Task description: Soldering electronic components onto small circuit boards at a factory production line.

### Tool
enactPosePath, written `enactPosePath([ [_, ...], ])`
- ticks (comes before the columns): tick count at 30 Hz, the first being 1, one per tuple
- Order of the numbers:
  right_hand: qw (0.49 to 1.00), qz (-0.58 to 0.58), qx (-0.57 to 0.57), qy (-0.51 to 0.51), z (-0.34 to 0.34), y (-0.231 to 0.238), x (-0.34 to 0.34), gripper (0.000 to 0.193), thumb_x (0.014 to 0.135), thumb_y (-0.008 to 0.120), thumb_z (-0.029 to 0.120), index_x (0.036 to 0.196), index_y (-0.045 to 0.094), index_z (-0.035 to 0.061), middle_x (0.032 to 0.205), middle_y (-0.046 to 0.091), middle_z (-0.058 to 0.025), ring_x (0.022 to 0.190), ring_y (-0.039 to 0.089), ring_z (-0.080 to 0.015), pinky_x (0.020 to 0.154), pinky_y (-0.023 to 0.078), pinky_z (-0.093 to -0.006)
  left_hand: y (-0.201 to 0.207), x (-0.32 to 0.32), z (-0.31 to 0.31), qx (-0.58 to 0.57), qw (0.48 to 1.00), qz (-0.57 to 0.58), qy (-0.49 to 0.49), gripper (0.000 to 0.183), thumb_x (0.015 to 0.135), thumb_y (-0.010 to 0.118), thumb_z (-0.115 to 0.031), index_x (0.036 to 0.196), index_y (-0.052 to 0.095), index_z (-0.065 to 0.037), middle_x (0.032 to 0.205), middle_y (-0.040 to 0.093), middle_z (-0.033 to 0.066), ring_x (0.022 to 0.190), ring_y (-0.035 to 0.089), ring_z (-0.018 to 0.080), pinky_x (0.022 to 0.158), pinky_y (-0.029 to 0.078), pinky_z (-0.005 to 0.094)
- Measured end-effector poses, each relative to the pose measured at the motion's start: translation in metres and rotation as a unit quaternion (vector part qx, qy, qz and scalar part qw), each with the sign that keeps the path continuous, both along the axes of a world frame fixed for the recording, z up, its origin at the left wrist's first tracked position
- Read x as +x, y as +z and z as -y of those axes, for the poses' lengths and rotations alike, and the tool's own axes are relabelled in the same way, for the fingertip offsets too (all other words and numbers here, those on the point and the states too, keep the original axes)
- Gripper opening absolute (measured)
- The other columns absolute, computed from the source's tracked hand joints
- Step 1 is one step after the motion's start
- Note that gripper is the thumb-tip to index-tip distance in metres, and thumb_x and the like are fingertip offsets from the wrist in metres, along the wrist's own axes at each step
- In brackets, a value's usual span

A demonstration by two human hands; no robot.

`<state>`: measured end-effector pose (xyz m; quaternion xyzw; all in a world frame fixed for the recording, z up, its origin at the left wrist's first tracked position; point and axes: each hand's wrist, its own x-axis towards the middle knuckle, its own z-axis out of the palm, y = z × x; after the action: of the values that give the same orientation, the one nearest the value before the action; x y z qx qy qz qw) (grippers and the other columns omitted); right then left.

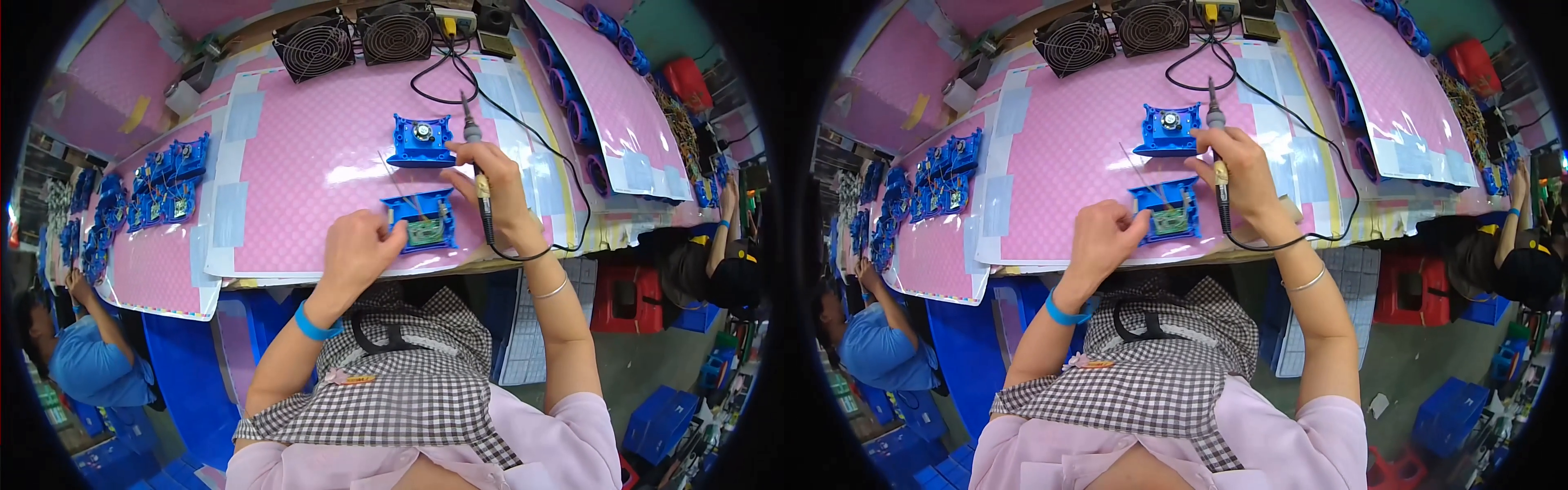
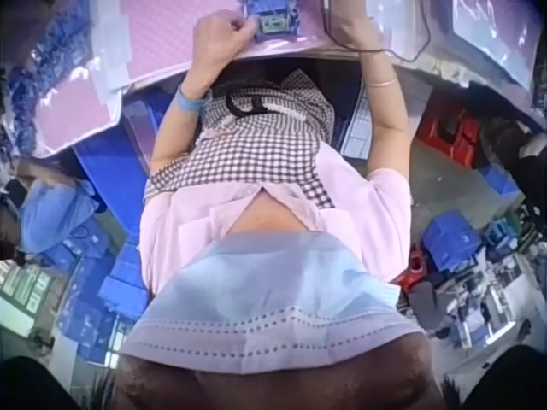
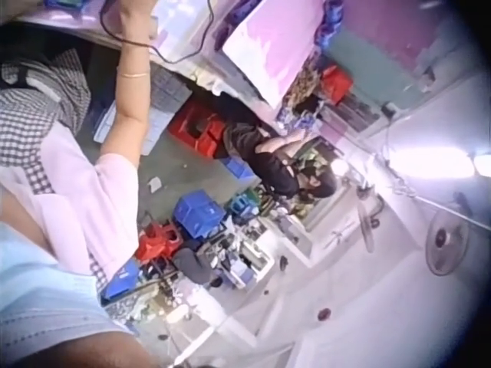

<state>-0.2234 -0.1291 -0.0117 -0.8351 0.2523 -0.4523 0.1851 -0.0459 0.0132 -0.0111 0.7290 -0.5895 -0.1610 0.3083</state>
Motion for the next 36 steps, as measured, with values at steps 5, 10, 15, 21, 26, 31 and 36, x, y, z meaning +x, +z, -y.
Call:
enactPosePath([
  [5,0.996,-0.029,0.063,0.060,-0.007,-0.015,0.011,0.019,0.067,0.064,-0.011,0.077,0.056,0.0029,0.076,0.065,-0.0069,0.068,0.064,-0.0202,0.058,0.048,-0.0286,-0.004,0.028,-0.037,-0.066,0.994,0.067,0.047,0.034,0.078,0.070,-0.025,0.057,0.061,0.000,0.056,0.054,0.0145,0.052,0.056,0.0290,0.048,0.041,0.0399],
  [10,0.997,-0.008,0.010,0.076,-0.045,0.003,0.003,0.014,0.074,0.068,-0.007,0.081,0.062,0.0041,0.076,0.067,-0.0053,0.063,0.061,-0.0174,0.056,0.046,-0.0274,0.011,0.040,-0.029,-0.042,0.983,-0.164,0.075,0.021,0.081,0.071,-0.019,0.074,0.064,0.000,0.060,0.053,0.0032,0.058,0.050,0.0137,0.053,0.038,0.0309],
  [15,0.969,0.184,0.163,-0.008,-0.069,0.022,-0.016,0.024,0.093,0.060,0.023,0.083,0.063,0.0006,0.073,0.063,-0.0050,0.063,0.055,-0.0123,0.057,0.042,-0.0245,0.048,0.070,-0.013,-0.080,0.742,-0.665,0.032,0.012,0.085,0.064,-0.012,0.094,0.067,-0.004,0.087,0.058,0.0001,0.067,0.042,0.0085,0.063,0.040,0.0250],
  [21,0.878,0.133,0.459,-0.028,-0.080,0.016,-0.010,0.017,0.089,0.061,0.007,0.101,0.066,-0.0044,0.077,0.063,-0.0066,0.063,0.055,-0.0093,0.058,0.042,-0.0211,0.026,0.039,0.011,-0.145,0.988,0.040,-0.021,0.017,0.079,0.062,-0.002,0.094,0.070,-0.003,0.084,0.057,0.0135,0.074,0.058,0.0248,0.065,0.046,0.0346],
  [26,0.885,0.189,0.424,0.016,-0.084,0.004,0.000,0.019,0.090,0.060,0.005,0.105,0.065,-0.0051,0.080,0.066,-0.0114,0.060,0.059,-0.0118,0.057,0.046,-0.0219,0.026,0.029,0.018,-0.119,0.992,-0.032,0.031,0.010,0.077,0.064,-0.003,0.086,0.067,-0.001,0.075,0.061,0.0117,0.064,0.059,0.0246,0.059,0.046,0.0355],
  [31,0.891,0.196,0.410,0.017,-0.077,0.000,0.005,0.020,0.090,0.060,0.007,0.105,0.065,-0.0054,0.081,0.067,-0.0123,0.060,0.060,-0.0130,0.057,0.048,-0.0234,0.025,0.031,0.025,-0.113,0.991,-0.073,0.025,0.008,0.075,0.065,-0.002,0.083,0.065,0.000,0.073,0.064,0.0122,0.061,0.061,0.0250,0.056,0.046,0.0354],
  [36,0.894,0.195,0.402,0.018,-0.077,0.002,0.005,0.020,0.091,0.060,0.007,0.105,0.065,-0.0057,0.081,0.067,-0.0125,0.060,0.061,-0.0132,0.056,0.048,-0.0233,0.019,0.032,0.029,-0.119,0.992,-0.038,0.018,0.010,0.075,0.068,-0.002,0.085,0.068,0.001,0.075,0.067,0.0083,0.056,0.059,0.0114,0.052,0.046,0.0249],
])
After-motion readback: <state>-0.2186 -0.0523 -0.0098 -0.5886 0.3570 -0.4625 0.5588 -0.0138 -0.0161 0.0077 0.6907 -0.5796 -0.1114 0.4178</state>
